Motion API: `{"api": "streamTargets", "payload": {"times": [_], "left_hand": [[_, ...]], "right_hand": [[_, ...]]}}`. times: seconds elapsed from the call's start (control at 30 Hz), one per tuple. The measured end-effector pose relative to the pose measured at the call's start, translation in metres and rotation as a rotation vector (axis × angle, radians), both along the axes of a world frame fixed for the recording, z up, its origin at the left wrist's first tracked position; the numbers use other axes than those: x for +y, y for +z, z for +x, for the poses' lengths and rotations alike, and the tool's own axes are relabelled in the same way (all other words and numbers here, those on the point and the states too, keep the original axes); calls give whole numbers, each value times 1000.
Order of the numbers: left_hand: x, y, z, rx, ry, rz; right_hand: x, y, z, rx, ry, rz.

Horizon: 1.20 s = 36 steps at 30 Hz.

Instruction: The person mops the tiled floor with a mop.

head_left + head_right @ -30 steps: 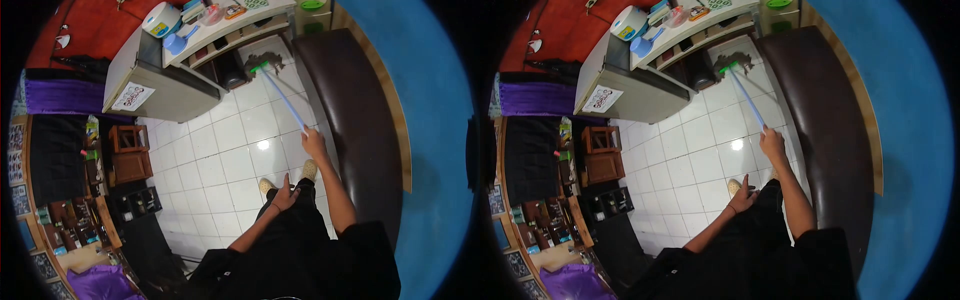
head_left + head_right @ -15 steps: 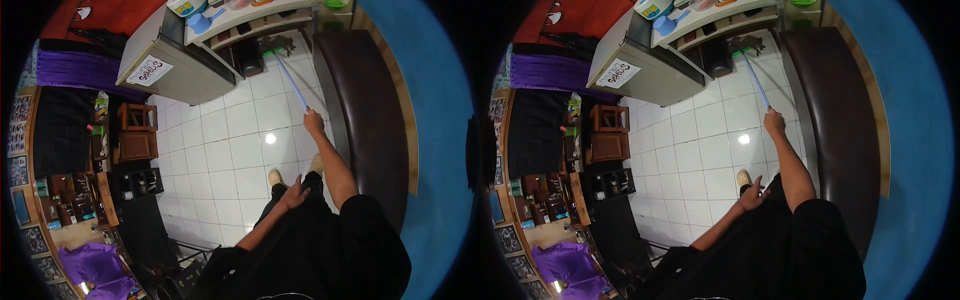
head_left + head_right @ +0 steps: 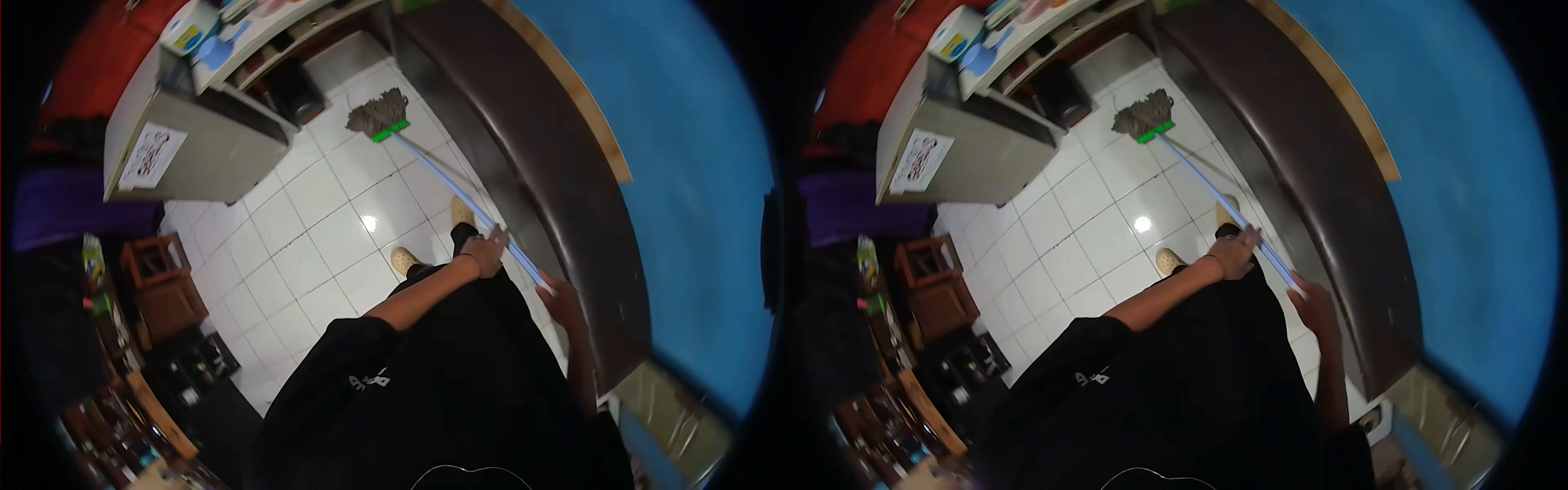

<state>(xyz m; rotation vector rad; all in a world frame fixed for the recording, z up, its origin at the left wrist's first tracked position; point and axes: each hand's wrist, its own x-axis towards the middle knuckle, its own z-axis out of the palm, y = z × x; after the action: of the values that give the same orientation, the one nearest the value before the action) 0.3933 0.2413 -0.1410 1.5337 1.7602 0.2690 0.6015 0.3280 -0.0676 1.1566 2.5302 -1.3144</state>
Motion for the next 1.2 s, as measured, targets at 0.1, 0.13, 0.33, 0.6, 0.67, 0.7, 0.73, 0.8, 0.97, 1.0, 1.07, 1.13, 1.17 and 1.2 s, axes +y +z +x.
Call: {"api": "streamTargets", "payload": {"times": [0.1, 0.13, 0.33, 0.6, 0.67, 0.7, 0.73, 0.8, 0.97, 1.0, 1.07, 1.13, 1.17, 1.2], "left_hand": [[-9, -30, 70, -29, -342, 329], [-10, -26, 88, -100, -445, 391], [-19, 16, 123, -345, -705, 322], [-13, -10, 159, -259, -447, 337], [-2, -20, 150, -194, -315, 291], [2, -26, 144, -171, -186, 278], [9, -34, 139, -145, -58, 271], [20, -82, 133, -65, 73, 202], [48, -46, 94, 4, 377, -13], [40, -58, 92, 27, 412, 116], [32, -46, 95, 38, 496, 125], [17, -33, 106, 40, 569, 187], [10, -30, 116, 21, 605, 184], [4, -23, 127, -9, 654, 159]], "right_hand": [[-63, 101, 56, -294, -220, -166], [-81, 133, 63, -369, -282, -148], [-132, 222, 58, -401, -496, 12], [-119, 169, 130, -161, -475, 214], [-91, 158, 110, -206, -421, 211], [-79, 138, 111, -154, -436, 135], [-64, 114, 112, -173, -378, 127], [-33, 66, 104, -113, -282, 76], [36, -86, 30, 79, -162, 84], [53, -112, 6, 84, -115, 56], [81, -161, -47, 76, -28, 85], [103, -167, -95, -45, -26, 53], [106, -175, -112, -25, -31, 30], [104, -180, -125, -12, -35, 9]]}}
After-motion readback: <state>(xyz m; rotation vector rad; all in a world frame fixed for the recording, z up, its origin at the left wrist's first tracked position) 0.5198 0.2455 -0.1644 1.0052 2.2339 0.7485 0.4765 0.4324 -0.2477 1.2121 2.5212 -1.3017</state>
